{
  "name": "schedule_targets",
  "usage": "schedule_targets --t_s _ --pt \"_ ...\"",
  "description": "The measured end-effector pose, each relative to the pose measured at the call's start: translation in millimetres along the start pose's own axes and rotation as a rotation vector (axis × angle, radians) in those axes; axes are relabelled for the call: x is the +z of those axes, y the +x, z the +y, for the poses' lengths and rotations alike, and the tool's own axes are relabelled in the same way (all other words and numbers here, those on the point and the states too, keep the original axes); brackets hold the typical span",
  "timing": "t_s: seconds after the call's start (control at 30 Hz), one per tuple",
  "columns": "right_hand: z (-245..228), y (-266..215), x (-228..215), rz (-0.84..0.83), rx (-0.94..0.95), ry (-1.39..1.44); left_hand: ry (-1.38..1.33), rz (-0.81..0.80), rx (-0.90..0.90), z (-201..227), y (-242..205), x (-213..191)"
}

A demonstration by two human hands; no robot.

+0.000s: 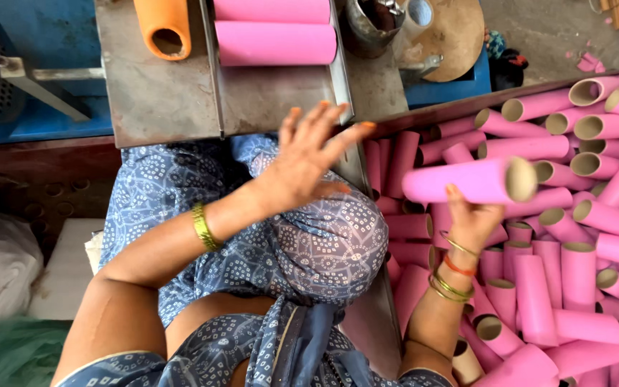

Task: The person sits cross-legged and repeatedly picks up pink paper tubes from a large pile, places them onto a metal roller machine, and then removes them to return to the pile. The task involves continuous manual handling of the tubes through the machine.

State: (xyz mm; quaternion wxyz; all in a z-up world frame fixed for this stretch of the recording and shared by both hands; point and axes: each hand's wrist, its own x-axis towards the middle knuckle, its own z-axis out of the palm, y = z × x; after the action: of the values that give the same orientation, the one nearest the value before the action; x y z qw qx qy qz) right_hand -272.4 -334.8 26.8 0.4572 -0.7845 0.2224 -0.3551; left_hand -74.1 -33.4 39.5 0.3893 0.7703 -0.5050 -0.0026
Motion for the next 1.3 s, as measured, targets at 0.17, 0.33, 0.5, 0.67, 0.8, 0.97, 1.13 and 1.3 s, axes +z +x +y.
schedule_targets --t_s 0.17,0.33,0.5,0.67,0.8,0.97,1.13,1.3 --pt "-45.8 -45.8 27.8 -0.288 -0.199 0.475 -0.197 0.037 0.255 55.6 20.7 19.0" --pt "20.9 -36.5 34.8 -0.387 -0.033 0.246 -0.046 -0.007 0.100 30.5 26.2 20.8" --pt "155.6 -15.9 62.2 -0.480 -0.274 -0.628 0.411 0.223 -0.060 -55.7 15.2 0.4" --pt "244.2 -52.3 63.2 -0.558 0.304 -0.792 0.711 0.211 -0.170 -102.0 9.0 -0.8" --pt "255.2 -35.6 38.4 -0.328 0.270 -0.757 0.710 0.135 -0.161 -89.2 14.9 10.7" --pt "172.2 11.9 -18.9 0.055 0.366 -0.603 0.277 0.177 -0.012 -37.2 23.3 7.9" --pt "38.1 -0.6 -44.4 0.049 0.128 -0.107 0.199 0.127 0.148 31.6 32.1 5.4" --pt "-30.5 -38.8 -26.5 -0.327 -0.163 0.008 0.241 0.218 0.383 64.4 28.7 22.7"
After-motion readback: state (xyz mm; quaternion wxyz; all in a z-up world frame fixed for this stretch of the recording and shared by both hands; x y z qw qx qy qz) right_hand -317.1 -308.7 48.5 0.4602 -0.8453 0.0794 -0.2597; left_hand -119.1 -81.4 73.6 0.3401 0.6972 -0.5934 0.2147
